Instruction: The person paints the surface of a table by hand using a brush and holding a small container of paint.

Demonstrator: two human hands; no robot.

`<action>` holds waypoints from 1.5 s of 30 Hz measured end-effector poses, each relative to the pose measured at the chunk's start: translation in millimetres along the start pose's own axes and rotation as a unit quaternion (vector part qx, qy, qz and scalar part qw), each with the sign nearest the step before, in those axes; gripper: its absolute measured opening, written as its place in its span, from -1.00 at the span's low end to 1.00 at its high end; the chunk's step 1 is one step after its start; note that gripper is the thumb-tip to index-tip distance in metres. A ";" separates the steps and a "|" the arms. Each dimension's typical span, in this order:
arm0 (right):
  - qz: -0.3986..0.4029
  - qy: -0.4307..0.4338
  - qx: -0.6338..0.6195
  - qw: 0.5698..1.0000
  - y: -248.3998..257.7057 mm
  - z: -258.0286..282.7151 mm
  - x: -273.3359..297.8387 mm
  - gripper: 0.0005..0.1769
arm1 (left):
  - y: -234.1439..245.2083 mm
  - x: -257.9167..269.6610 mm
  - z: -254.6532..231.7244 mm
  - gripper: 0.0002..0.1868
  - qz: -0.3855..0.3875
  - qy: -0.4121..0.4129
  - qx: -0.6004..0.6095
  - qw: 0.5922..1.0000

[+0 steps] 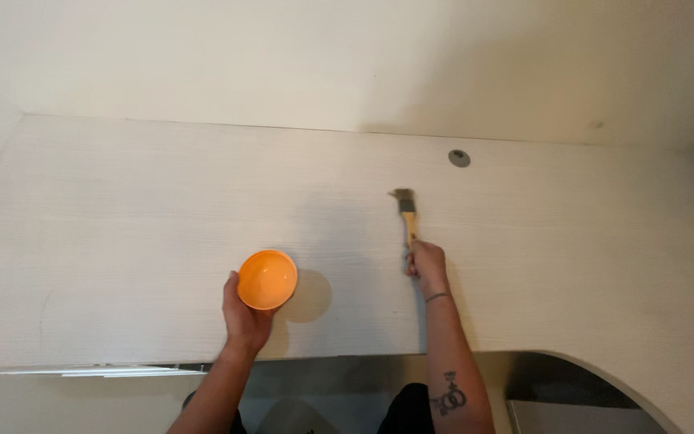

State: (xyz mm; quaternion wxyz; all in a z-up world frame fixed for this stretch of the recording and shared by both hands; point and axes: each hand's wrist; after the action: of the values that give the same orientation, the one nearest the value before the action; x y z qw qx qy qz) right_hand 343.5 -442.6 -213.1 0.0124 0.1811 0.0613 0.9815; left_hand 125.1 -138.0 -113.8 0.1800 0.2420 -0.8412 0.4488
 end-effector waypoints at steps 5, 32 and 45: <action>-0.009 0.000 -0.088 0.996 -17.8 -12.6 -15.8 -0.79 | -3.1 -8.0 -6.4 -0.37 -0.013 -0.017 -0.008 1.000; 0.035 0.009 -0.140 0.989 -66.8 -5.9 -30.2 -0.84 | -4.4 -55.5 -33.4 -0.33 0.056 -0.071 -0.023 0.996; 0.068 -0.011 -0.119 0.991 -81.7 0.4 -23.8 -0.74 | -10.1 -54.7 -45.0 -0.31 0.077 -0.083 -0.044 0.993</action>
State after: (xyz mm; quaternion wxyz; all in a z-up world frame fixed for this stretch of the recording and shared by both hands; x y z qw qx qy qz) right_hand 366.1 -362.5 -231.4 -0.0324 0.1925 -0.0684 0.9784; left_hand 179.4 -91.6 -111.6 0.0845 0.2045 -0.8883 0.4024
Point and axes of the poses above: each hand's wrist, its own x-axis away from the middle knuckle, its own y-axis out of the back of the hand, z = x × y, and after that the axes turned 10 degrees about y, right-handed
